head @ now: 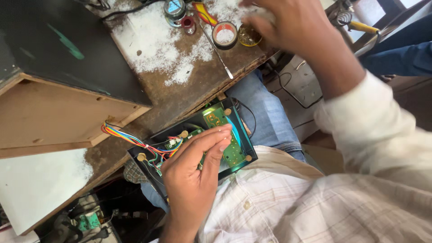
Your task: The person uses a screwdriver to loosen screws on the back of a speaker, then uses pliers and a soldering iron to detach and repair wires on the internal circuit board.
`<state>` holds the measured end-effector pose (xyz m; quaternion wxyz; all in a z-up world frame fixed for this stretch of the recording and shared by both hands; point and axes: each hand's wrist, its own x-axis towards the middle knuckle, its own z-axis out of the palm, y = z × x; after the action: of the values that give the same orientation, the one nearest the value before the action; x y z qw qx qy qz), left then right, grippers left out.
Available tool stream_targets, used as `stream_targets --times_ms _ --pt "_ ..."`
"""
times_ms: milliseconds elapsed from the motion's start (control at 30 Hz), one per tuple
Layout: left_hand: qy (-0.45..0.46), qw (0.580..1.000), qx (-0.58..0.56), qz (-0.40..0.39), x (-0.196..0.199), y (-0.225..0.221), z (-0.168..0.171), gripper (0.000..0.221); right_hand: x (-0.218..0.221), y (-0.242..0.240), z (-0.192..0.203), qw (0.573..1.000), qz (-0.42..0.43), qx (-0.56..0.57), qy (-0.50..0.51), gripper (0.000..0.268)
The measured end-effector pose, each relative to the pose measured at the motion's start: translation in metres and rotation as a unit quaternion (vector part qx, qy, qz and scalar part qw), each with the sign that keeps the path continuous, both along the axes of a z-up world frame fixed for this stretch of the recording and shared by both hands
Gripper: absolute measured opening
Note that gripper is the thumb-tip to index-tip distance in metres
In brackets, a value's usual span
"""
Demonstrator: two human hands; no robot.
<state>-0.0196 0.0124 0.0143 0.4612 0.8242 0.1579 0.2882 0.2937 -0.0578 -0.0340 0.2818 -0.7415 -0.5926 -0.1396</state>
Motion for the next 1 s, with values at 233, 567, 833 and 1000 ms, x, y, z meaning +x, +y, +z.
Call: stream_targets --times_ms 233,567,833,1000 --pt "-0.023 0.998 -0.031 -0.040 0.012 0.014 -0.016 0.015 -0.015 -0.015 -0.043 0.999 -0.040 0.026 0.009 0.051" --pt "-0.025 0.999 0.016 -0.017 0.006 0.033 -0.025 0.011 -0.016 -0.020 -0.066 0.993 -0.087 0.075 0.013 0.038" --pt "0.003 0.998 -0.041 0.055 0.012 0.050 -0.022 0.013 -0.076 0.011 -0.021 0.975 0.179 0.093 0.099 0.069" --pt "0.070 0.992 0.040 0.101 0.024 0.075 -0.025 0.012 -0.081 0.026 -0.020 0.980 0.176 0.032 0.091 0.078"
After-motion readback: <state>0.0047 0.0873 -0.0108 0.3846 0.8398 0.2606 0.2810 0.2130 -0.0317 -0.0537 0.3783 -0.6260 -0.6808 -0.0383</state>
